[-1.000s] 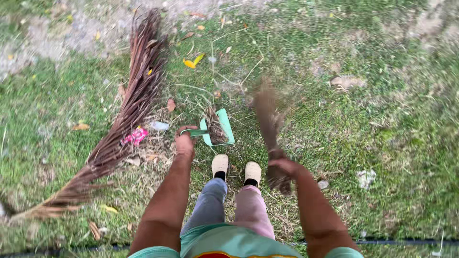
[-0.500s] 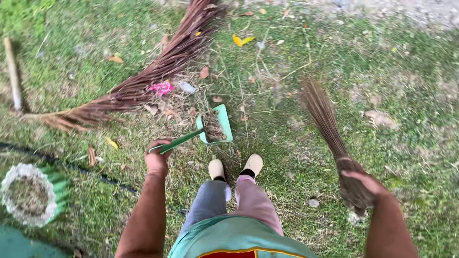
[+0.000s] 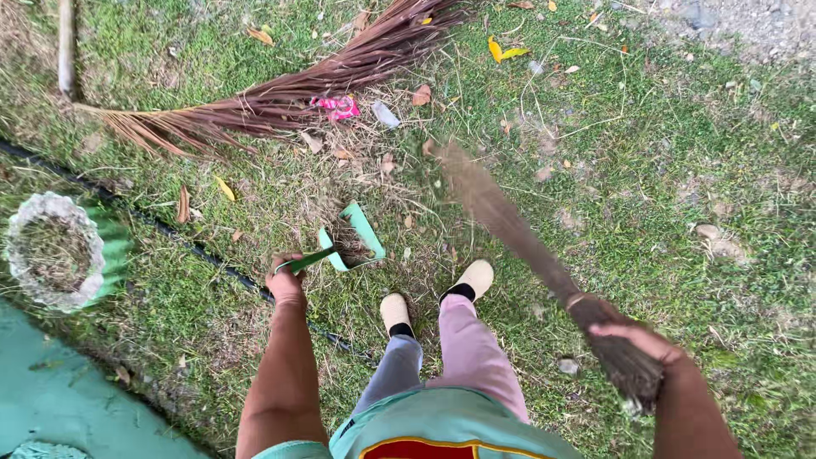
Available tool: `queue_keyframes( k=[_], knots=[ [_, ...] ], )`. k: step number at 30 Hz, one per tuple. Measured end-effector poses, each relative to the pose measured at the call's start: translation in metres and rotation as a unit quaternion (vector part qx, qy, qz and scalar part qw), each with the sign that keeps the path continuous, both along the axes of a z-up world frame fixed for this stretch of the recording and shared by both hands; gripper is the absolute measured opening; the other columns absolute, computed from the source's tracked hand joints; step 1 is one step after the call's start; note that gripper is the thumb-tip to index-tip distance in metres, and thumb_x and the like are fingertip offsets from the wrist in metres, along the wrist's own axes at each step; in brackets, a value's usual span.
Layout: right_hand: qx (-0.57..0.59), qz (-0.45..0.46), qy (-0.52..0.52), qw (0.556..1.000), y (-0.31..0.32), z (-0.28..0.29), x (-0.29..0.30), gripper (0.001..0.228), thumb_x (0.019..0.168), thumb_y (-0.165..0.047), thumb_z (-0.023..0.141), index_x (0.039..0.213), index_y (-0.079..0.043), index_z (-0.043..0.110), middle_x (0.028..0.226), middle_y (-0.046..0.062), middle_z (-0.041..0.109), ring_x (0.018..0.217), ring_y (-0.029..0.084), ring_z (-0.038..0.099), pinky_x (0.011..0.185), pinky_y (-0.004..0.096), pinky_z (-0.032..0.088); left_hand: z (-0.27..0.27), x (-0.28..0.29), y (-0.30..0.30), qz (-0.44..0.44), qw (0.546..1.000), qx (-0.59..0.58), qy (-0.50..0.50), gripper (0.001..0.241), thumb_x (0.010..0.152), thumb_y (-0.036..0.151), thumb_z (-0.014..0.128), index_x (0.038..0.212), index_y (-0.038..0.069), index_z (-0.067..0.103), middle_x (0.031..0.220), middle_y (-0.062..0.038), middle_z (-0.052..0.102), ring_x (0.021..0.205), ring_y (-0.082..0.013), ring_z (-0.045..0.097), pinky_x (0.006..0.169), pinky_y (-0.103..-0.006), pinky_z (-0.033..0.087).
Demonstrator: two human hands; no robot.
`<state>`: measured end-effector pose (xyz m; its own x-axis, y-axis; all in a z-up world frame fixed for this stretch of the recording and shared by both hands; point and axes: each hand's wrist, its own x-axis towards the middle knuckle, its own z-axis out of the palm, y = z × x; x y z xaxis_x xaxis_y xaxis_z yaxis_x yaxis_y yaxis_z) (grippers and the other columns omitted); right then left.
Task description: The person sweeps dirt and debris from the grass into a dustpan using a bundle of sticks and then empties the dustpan into a black container.
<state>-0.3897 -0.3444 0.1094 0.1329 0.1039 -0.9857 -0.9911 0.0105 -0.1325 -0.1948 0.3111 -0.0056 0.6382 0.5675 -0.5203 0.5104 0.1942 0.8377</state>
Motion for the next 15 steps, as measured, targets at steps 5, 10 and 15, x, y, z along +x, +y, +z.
queue_keyframes(
  k=[5, 10, 15],
  knots=[
    [-0.031, -0.107, -0.013, 0.994, 0.084, -0.051, 0.016, 0.075, 0.079, -0.050, 0.070, 0.139, -0.009, 0.051, 0.104, 0.021, 0.068, 0.080, 0.032, 0.066, 0.070, 0.050, 0.058, -0.048, -0.017, 0.032, -0.032, 0.999, -0.028, -0.006, 0.017, 0.091, 0.013, 0.055, 0.085, 0.012, 0.071, 0.094, -0.004, 0.072, 0.079, -0.0155, 0.060, 0.064, -0.0296, 0.047],
    [-0.002, 0.043, 0.003, 0.999, 0.239, -0.101, -0.007, 0.075, 0.079, -0.044, 0.077, 0.143, -0.013, 0.053, 0.109, 0.013, 0.074, 0.089, 0.029, 0.069, 0.082, 0.044, 0.055, -0.081, -0.002, 0.050, -0.091, 0.993, -0.053, -0.062, 0.019, 0.091, 0.010, 0.053, 0.082, 0.010, 0.069, 0.089, -0.005, 0.071, 0.070, -0.0149, 0.055, 0.054, -0.0287, 0.038],
    [0.102, -0.045, -0.091, 0.990, 0.239, -0.054, -0.095, 0.090, 0.079, -0.035, 0.078, 0.159, -0.020, 0.040, 0.117, 0.010, 0.068, 0.091, 0.020, 0.066, 0.077, 0.036, 0.056, -0.093, -0.005, 0.071, -0.153, 0.987, -0.027, -0.051, 0.024, 0.095, 0.013, 0.049, 0.081, 0.009, 0.068, 0.088, -0.004, 0.071, 0.070, -0.0141, 0.054, 0.059, -0.0288, 0.042]
  ],
)
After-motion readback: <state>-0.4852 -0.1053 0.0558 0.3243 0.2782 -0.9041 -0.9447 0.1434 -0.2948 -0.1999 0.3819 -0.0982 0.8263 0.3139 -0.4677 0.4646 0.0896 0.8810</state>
